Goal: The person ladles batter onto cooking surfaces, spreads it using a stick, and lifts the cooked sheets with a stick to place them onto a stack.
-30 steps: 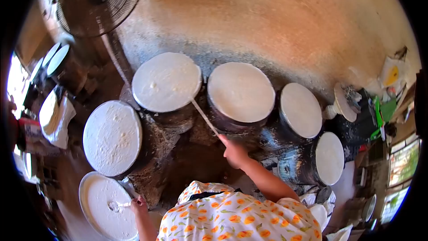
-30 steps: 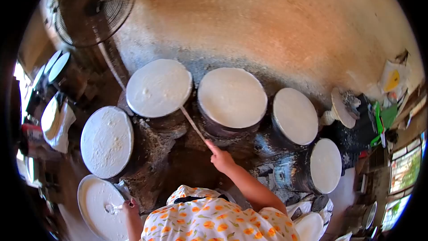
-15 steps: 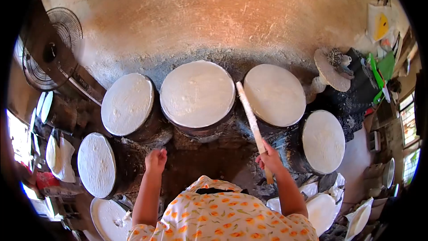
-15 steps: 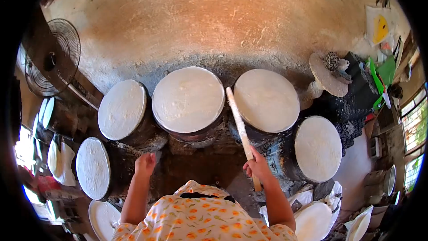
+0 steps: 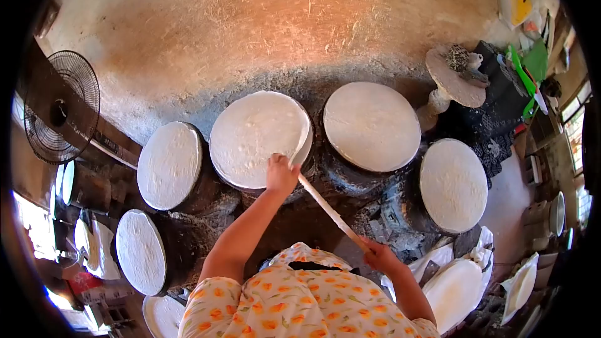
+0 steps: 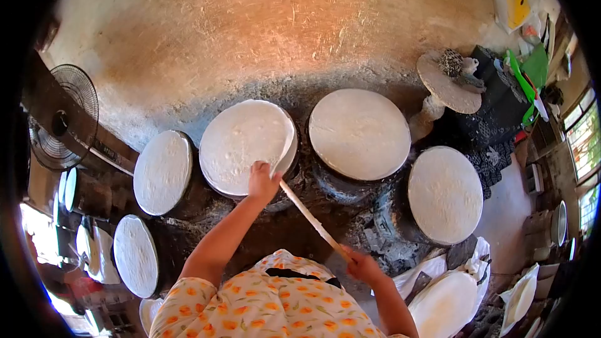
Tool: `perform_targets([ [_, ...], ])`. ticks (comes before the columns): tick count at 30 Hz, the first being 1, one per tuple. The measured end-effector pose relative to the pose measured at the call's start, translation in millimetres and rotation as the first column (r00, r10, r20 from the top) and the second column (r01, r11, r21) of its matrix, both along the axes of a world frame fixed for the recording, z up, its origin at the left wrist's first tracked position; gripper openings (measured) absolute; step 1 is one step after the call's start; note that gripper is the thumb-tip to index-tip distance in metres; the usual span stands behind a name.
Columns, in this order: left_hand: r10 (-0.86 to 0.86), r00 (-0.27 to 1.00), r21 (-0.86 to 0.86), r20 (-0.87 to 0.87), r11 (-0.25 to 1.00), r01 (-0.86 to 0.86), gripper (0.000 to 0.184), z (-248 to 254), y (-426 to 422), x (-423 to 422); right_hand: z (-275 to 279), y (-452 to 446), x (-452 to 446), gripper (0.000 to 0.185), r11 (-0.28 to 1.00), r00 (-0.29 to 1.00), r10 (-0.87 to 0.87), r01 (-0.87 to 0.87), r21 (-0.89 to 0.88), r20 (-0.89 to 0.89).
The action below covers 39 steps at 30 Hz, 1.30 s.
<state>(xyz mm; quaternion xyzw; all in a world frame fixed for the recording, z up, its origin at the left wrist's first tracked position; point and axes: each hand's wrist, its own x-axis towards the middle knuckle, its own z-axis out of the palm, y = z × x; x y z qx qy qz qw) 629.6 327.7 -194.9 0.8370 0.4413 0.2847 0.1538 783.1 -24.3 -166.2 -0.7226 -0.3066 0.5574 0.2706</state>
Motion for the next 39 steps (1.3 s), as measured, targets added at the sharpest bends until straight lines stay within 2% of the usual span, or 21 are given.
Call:
perform_targets([
  [4,0.029,0.970,0.022,-0.243,0.999,-0.025,0.028,11.5,7.5,33.6,-20.3,-14.3,-23.4,0.060,0.992,0.933,0.079,-0.107,0.062,0.350],
  [5,0.018,0.971,0.025,-0.237,1.000,-0.012,0.028,5.6,17.4,36.0,-25.5,-17.9,-31.0,0.060,0.993,0.932,0.066,-0.095,0.065,0.356],
  [7,0.003,0.947,0.027,-0.321,1.000,0.006,0.023,-8.1,37.2,36.5,-33.8,-25.9,-47.0,0.057,0.950,0.769,0.043,-0.230,0.213,0.638],
  [8,-0.001,0.949,0.027,-0.314,1.000,0.010,0.023,-10.0,43.3,30.7,-38.0,-31.1,-55.2,0.057,0.950,0.765,0.041,-0.228,0.211,0.643],
  [10,-0.064,0.998,0.017,0.010,0.998,0.064,0.016,5.8,51.0,9.0,-45.1,-39.4,-74.3,0.056,0.919,0.738,-0.092,-0.195,0.342,0.669],
  [11,-0.064,0.998,0.015,0.013,0.998,0.064,0.016,16.8,54.0,-4.4,-45.9,-43.3,-84.5,0.056,0.920,0.736,-0.091,-0.196,0.339,0.671],
  [13,-0.214,0.914,0.283,0.344,0.952,0.116,0.015,59.5,53.0,-38.4,-44.9,-48.3,-106.7,0.055,0.944,0.850,-0.202,0.037,0.327,0.486],
  [17,-0.299,0.873,0.393,0.385,0.909,0.138,0.010,121.5,52.8,-101.9,-51.8,-50.9,-148.5,0.055,0.933,0.834,-0.348,0.263,0.247,0.428],
  [19,-0.350,0.865,0.430,0.360,0.885,0.179,0.009,150.0,48.0,-122.3,-31.8,-42.4,-162.0,0.056,0.870,0.826,-0.482,0.413,0.269,0.292],
  [20,-0.356,0.862,0.426,0.361,0.885,0.187,0.009,158.6,44.4,-126.8,-17.7,-36.4,-168.3,0.058,0.870,0.810,-0.490,0.430,0.242,0.323],
  [24,-0.441,0.818,0.365,0.369,0.878,0.309,0.013,180.5,35.2,-129.9,-28.2,-45.8,-177.6,0.059,0.817,0.739,-0.572,0.475,0.327,0.355],
  [25,-0.444,0.807,0.342,0.390,0.883,0.321,0.016,172.8,40.4,-127.8,-27.8,-47.3,-179.1,0.060,0.792,0.754,-0.605,0.536,0.293,0.256],
  [26,-0.335,0.807,0.137,0.486,0.942,0.308,0.022,169.6,39.6,-123.8,-26.5,-52.6,-180.9,0.061,0.755,0.745,-0.648,0.602,0.258,0.158],
  [27,-0.214,0.812,-0.079,0.543,0.950,0.303,0.030,167.9,35.0,-118.4,-27.1,-60.3,-182.4,0.061,0.708,0.690,-0.703,0.656,0.260,0.174],
  [29,-0.317,0.805,-0.181,0.501,0.872,0.455,0.041,167.9,26.1,-105.0,-28.9,-71.1,-182.9,0.061,0.700,0.680,-0.711,0.657,0.280,0.180],
  [31,-0.210,0.764,-0.484,0.610,0.665,0.569,0.039,149.5,8.4,-80.4,-16.8,-87.0,-180.4,0.062,0.644,0.622,-0.764,0.722,0.252,0.171],
  [32,-0.230,0.805,-0.539,0.546,0.639,0.548,0.042,144.8,-9.5,-69.3,-14.8,-99.5,-180.9,0.062,0.630,0.612,-0.776,0.745,0.217,0.153],
  [33,-0.297,0.788,-0.549,0.539,0.586,0.596,0.028,154.4,-37.1,-54.6,-23.6,-114.3,-182.7,0.062,0.597,0.578,-0.802,0.771,0.223,0.149],
  [35,-0.567,0.668,-0.312,0.482,0.601,0.735,0.009,137.3,-85.9,-18.5,-49.3,-147.0,-184.9,0.067,0.496,0.485,-0.865,0.786,0.369,0.130],
  [37,-0.712,0.547,-0.319,0.441,0.445,0.837,0.007,165.5,-163.9,12.3,-33.2,-179.0,-188.0,0.065,0.367,0.371,-0.928,0.889,0.274,0.037],
  [39,-0.754,0.411,-0.405,0.512,0.210,0.890,0.008,171.0,-234.1,39.6,-31.5,-214.3,-192.3,0.063,0.221,0.231,-0.972,0.961,0.168,-0.047],
])
